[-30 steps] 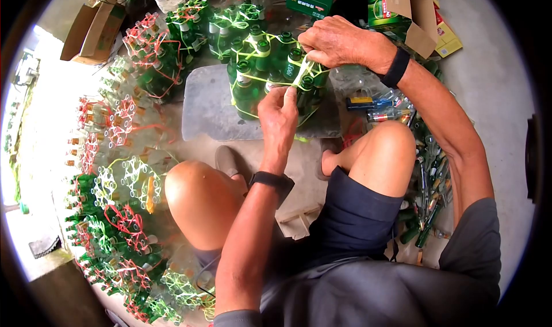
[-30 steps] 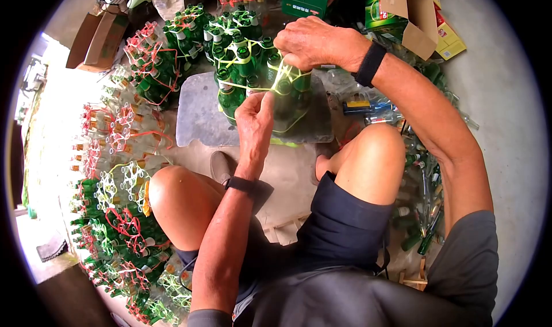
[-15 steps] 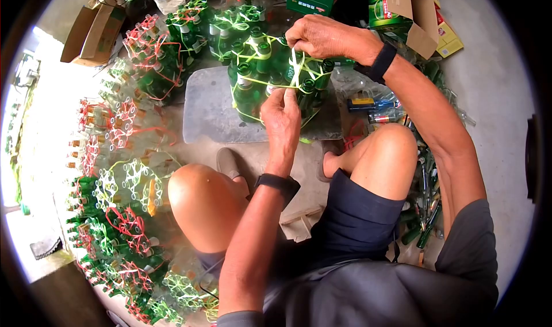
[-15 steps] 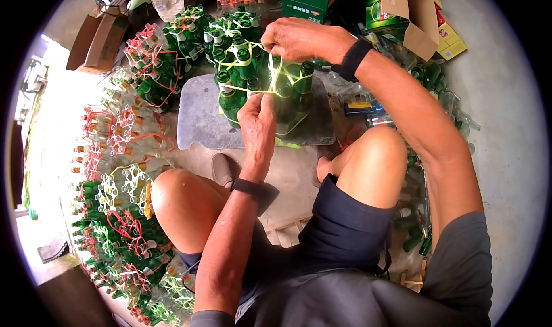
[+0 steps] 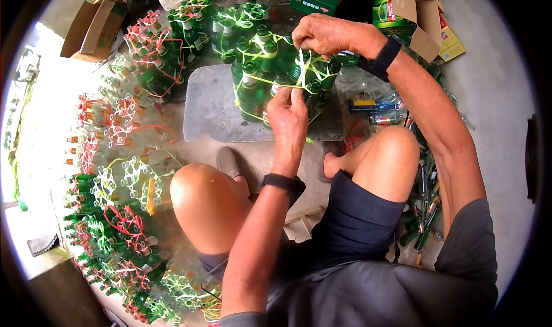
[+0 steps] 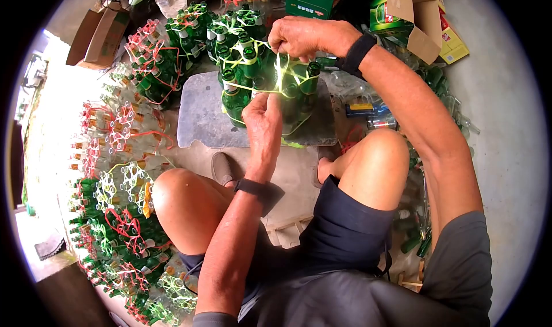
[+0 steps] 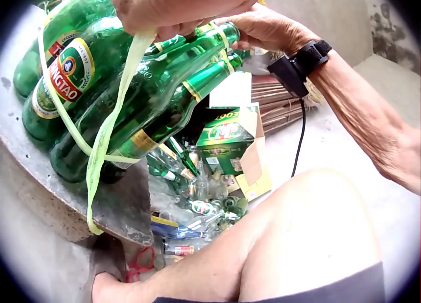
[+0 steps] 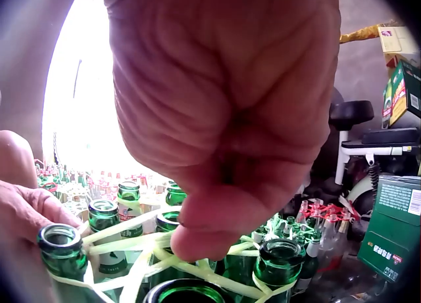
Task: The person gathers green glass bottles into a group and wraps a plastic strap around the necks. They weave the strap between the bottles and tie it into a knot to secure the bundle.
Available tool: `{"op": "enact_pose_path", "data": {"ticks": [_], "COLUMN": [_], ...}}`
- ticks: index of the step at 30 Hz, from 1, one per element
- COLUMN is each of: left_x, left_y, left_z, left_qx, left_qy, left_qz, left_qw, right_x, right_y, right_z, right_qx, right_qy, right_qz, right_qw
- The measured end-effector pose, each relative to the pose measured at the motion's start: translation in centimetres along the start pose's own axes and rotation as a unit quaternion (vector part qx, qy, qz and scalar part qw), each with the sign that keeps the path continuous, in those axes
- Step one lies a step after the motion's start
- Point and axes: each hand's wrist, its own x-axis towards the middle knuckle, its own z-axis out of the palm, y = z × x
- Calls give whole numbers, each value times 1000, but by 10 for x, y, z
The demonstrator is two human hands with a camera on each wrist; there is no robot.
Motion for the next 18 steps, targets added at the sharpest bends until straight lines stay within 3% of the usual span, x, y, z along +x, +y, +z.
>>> {"op": "enact_pose_path", "data": {"ticks": [18], "left_x": [-1], "left_y": [-1], "left_z": [-13], "left_qx": [27], "left_qy": [-8], "left_qz": [-20], "left_qw": [999], "right_x": [24], "right_y": [-4], "right_z": [-5], "right_qx": [-2], "right_qy": [-59], "right_qz": [60], "right_qw": [996]}}
